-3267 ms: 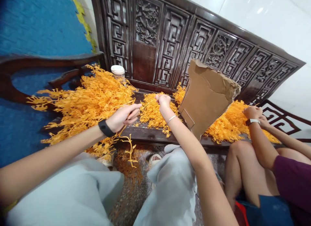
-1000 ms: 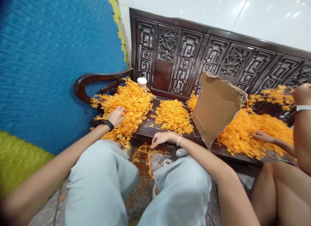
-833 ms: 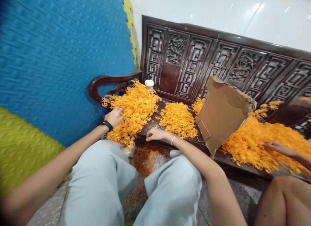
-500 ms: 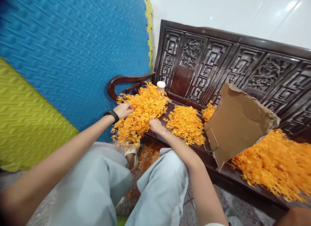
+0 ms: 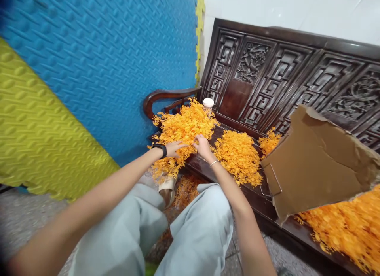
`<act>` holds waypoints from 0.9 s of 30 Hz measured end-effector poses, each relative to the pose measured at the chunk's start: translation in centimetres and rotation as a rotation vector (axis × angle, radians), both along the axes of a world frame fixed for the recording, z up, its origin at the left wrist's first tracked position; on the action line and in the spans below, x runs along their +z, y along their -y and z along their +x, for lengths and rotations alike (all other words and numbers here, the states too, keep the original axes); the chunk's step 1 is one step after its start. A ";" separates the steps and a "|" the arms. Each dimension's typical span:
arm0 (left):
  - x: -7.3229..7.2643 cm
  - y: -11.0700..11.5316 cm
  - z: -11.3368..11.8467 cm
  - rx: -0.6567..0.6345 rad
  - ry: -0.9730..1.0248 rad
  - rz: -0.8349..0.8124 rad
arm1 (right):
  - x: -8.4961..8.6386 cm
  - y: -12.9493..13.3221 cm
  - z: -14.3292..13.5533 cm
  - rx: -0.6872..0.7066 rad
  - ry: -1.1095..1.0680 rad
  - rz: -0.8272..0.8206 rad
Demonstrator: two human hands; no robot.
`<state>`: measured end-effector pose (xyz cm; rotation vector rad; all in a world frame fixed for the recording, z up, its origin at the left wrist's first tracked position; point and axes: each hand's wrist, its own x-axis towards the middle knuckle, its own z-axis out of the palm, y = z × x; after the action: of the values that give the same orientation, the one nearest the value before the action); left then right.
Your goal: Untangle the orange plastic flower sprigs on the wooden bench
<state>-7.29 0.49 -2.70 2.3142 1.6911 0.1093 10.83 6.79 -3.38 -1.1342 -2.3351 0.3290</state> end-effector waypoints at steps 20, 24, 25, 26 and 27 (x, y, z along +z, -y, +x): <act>-2.1 -2.1 0.3 0.112 -0.146 -0.154 | 5.6 -2.3 1.7 0.015 -1.085 -0.270; -1.3 -2.9 0.6 0.102 -0.167 -0.163 | 9.1 -4.9 0.7 0.124 -1.021 -0.275; -1.2 -3.1 0.9 0.107 -0.173 -0.153 | 9.9 -5.7 0.4 0.149 -1.004 -0.267; -1.1 -3.3 1.2 0.114 -0.177 -0.138 | 10.8 -6.5 0.1 0.169 -0.990 -0.253; -1.1 -3.5 1.5 0.123 -0.179 -0.108 | 11.6 -7.3 -0.2 0.184 -0.980 -0.233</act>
<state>-5.79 4.01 -3.79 2.1973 1.8746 -0.1672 10.66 14.05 8.18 -0.6123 -1.5308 0.9868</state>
